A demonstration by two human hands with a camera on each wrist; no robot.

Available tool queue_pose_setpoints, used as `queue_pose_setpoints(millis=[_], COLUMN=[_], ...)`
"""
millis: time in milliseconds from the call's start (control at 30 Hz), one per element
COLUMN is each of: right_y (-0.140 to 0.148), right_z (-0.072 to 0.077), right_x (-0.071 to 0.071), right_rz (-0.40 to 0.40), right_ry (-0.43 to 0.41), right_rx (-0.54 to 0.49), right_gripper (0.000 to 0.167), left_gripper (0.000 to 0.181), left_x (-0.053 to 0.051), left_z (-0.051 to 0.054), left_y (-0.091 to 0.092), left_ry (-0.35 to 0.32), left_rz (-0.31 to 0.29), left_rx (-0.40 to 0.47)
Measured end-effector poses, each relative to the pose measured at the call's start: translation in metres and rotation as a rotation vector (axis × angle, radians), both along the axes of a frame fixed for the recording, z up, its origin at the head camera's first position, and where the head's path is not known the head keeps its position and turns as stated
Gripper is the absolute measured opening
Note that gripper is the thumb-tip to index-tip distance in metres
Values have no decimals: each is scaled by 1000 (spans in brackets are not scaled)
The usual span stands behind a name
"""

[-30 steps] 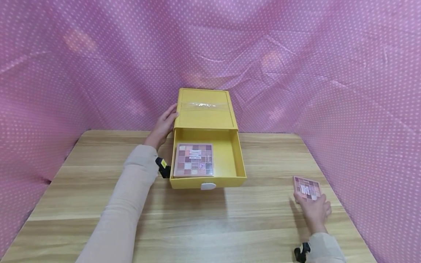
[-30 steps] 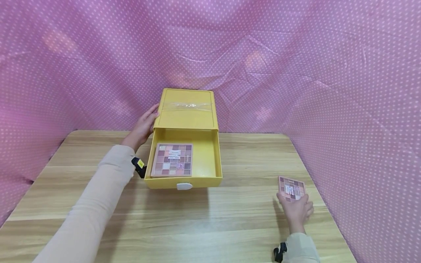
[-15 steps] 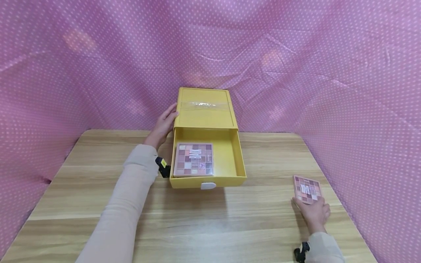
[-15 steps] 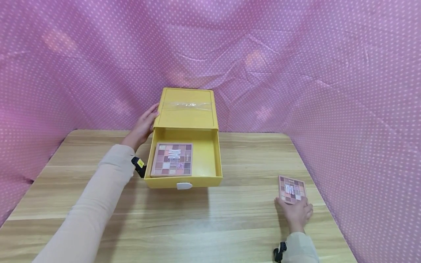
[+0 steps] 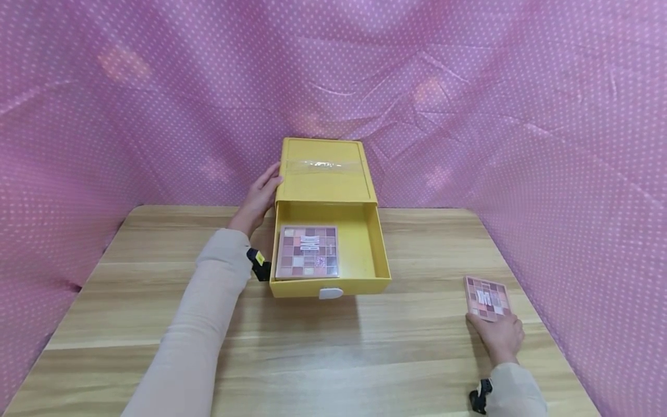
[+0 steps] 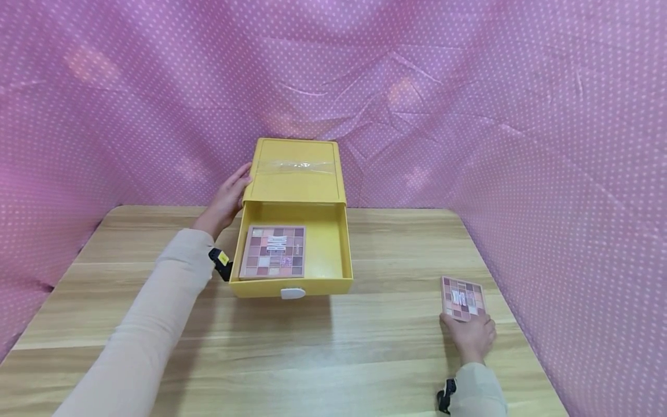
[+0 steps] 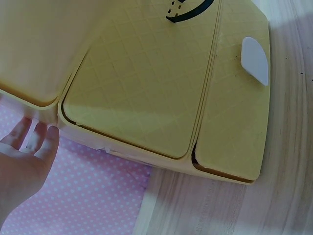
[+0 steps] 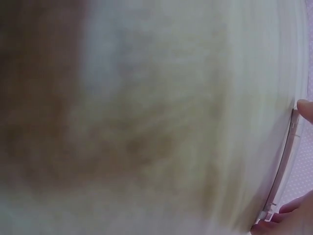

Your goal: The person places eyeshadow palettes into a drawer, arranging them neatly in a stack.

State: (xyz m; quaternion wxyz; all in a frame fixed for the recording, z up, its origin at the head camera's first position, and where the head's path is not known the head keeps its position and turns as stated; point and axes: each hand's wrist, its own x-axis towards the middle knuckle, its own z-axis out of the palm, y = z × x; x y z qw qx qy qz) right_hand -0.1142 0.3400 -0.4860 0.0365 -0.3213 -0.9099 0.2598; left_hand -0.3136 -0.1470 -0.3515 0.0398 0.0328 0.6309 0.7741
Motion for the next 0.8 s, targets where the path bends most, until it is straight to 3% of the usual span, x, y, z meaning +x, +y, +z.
queue_pose_setpoints(millis=[467,800], right_y=[2,2], right_z=[1,5], right_x=[-1,-5], right_rz=[-21,-52], right_ry=[30,41], right_rx=[5,-51], right_gripper=[103,103], left_gripper=[50,50], left_x=[-1,-1], left_z=[2,2], left_y=[-1,-1], left_ry=[-7,-11], left_rz=[2,11], left_rx=[-8,-6])
